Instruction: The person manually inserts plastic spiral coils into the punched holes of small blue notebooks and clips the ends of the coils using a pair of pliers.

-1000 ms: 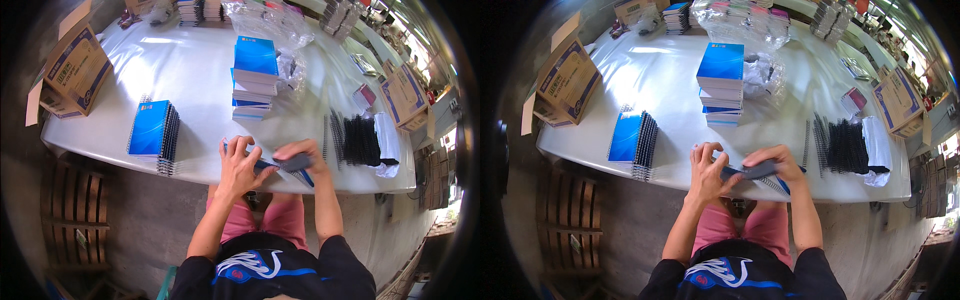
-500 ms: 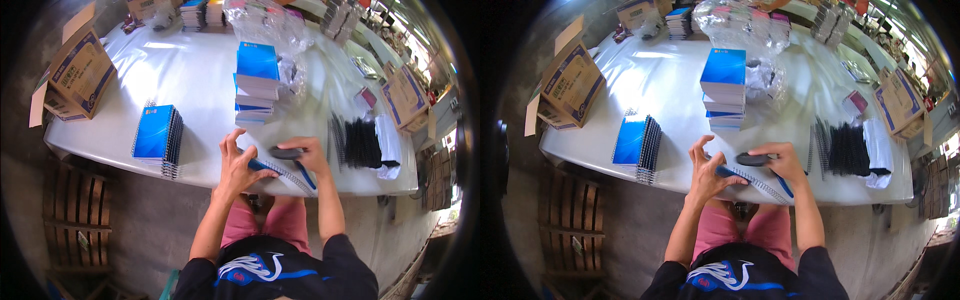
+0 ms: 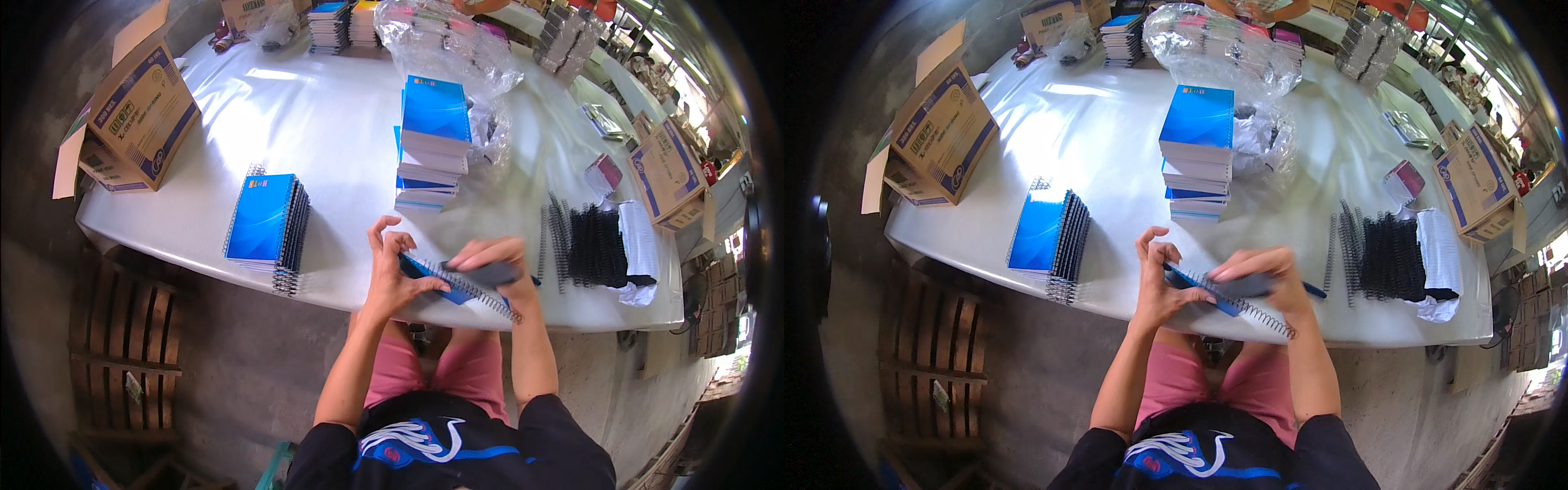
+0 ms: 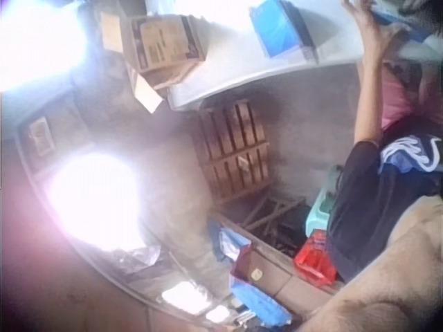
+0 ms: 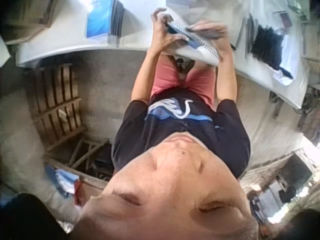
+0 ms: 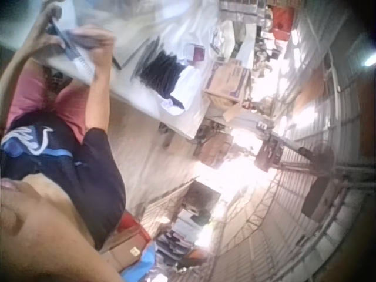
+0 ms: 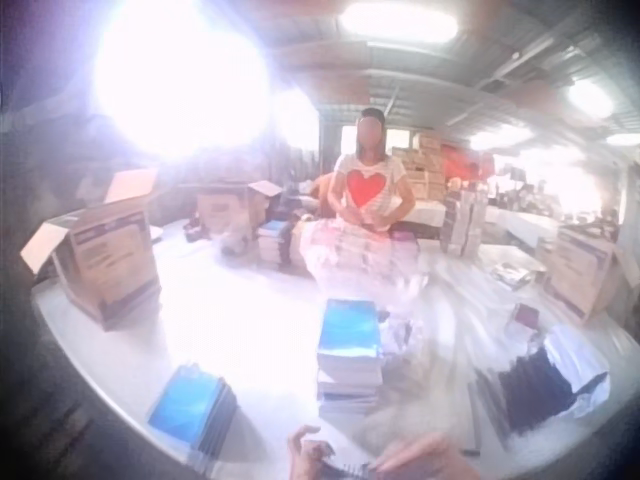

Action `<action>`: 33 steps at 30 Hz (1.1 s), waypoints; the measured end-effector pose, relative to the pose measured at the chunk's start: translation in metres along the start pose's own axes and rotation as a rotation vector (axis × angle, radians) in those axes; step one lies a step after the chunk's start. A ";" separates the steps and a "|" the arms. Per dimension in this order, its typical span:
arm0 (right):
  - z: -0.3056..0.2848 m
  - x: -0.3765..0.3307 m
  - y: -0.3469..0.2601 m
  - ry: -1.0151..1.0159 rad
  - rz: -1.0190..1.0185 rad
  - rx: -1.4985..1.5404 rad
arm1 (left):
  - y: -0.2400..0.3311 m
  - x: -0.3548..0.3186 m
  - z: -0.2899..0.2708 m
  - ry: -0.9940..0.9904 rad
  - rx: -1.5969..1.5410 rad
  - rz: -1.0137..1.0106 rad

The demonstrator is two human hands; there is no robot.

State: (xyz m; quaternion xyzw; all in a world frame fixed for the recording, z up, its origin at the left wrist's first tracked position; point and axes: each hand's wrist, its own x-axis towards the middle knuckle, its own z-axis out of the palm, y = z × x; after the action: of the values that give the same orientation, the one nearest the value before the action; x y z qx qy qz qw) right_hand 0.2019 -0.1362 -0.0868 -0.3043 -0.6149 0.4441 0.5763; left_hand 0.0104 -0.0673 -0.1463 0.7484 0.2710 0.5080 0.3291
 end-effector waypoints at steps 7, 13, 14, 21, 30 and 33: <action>0.015 0.017 0.002 0.053 0.218 -0.372 | -0.010 0.000 0.003 -0.105 -0.210 -0.249; 0.031 0.030 -0.001 -0.047 0.000 -0.341 | -0.007 -0.001 0.004 -0.056 -0.234 -0.205; 0.025 0.029 0.005 -0.005 0.128 -0.445 | -0.007 -0.002 0.004 -0.072 -0.263 -0.230; -0.014 0.002 0.006 0.216 0.356 -1.167 | -0.019 -0.009 0.003 -0.086 -0.328 -0.205; 0.015 -0.130 0.007 0.340 0.486 -1.712 | 0.022 -0.009 -0.012 0.092 -0.573 -0.565; 0.018 -0.122 0.006 0.415 0.415 -1.593 | 0.031 -0.009 -0.012 0.168 -0.514 -0.449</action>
State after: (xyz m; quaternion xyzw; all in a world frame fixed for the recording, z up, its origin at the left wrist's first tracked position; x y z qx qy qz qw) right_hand 0.2020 -0.2457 -0.1444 -0.8012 -0.5576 -0.0896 0.1979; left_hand -0.0019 -0.0912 -0.1241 0.5183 0.3184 0.5344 0.5868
